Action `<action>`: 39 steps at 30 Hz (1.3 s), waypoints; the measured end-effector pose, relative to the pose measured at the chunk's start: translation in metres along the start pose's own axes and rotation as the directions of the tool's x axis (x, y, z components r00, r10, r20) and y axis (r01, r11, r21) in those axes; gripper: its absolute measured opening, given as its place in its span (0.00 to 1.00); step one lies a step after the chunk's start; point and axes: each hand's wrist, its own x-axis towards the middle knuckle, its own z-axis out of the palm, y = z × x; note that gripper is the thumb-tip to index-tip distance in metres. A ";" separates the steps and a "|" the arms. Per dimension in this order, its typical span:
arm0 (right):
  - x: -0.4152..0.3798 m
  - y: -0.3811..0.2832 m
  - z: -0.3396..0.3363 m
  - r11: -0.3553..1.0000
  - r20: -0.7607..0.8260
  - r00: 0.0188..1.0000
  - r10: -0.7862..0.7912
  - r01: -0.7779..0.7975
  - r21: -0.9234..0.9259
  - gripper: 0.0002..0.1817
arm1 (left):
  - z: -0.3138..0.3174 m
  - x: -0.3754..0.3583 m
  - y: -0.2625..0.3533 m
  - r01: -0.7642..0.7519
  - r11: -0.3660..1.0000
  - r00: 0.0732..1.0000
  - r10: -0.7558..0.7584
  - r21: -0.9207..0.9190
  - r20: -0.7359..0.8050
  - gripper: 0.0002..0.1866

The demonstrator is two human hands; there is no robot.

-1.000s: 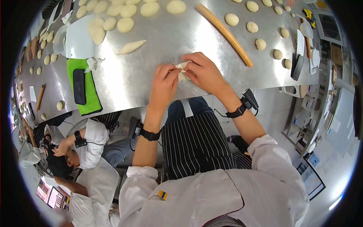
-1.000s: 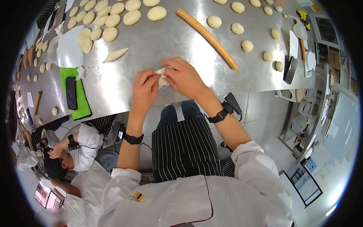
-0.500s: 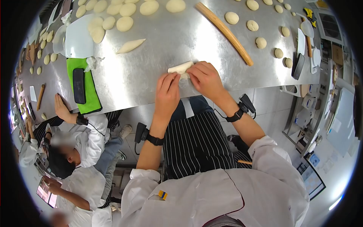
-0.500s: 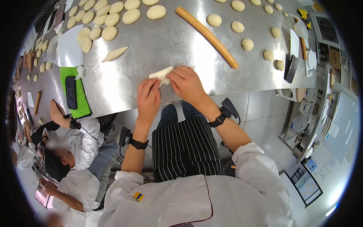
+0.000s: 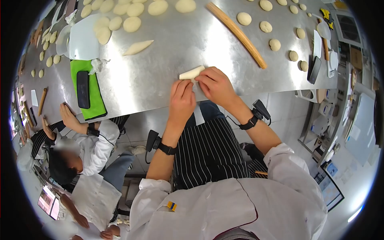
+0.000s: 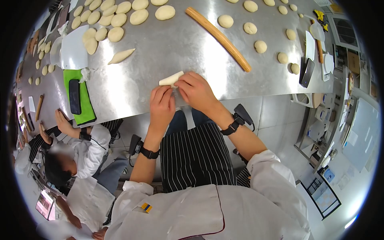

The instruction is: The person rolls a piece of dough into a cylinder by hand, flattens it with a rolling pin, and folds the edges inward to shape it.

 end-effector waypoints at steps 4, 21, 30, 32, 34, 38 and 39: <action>0.012 -0.010 -0.005 0.998 -0.074 0.996 -0.058 0.058 -0.011 0.13 | -0.002 0.012 0.002 -0.052 0.999 0.995 0.053 0.006 -0.080 0.14; 0.013 -0.016 -0.006 1.000 -0.165 0.986 -0.023 0.023 -0.001 0.11 | -0.005 0.017 0.001 0.106 0.989 0.984 -0.120 -0.107 -0.130 0.10; -0.021 0.009 0.004 1.000 -0.017 1.000 -0.021 0.022 0.008 0.11 | -0.013 0.011 0.000 0.069 0.994 0.995 -0.074 -0.085 -0.060 0.11; -0.017 0.002 0.004 0.999 -0.098 0.995 -0.030 0.031 0.008 0.11 | -0.009 0.006 -0.002 0.152 0.980 0.986 -0.158 -0.128 -0.042 0.12; -0.013 -0.003 0.000 0.999 -0.095 0.995 0.008 -0.004 0.038 0.11 | -0.007 0.002 -0.002 0.236 0.957 0.970 -0.243 -0.171 -0.018 0.12; -0.017 -0.002 0.000 0.995 -0.090 0.994 0.058 -0.051 0.080 0.12 | -0.008 0.001 -0.003 0.193 0.968 0.980 -0.198 -0.163 -0.018 0.13; -0.021 -0.001 0.002 0.995 -0.091 0.994 0.061 -0.054 0.078 0.12 | -0.008 0.001 -0.003 0.158 0.973 0.983 -0.171 -0.166 -0.065 0.13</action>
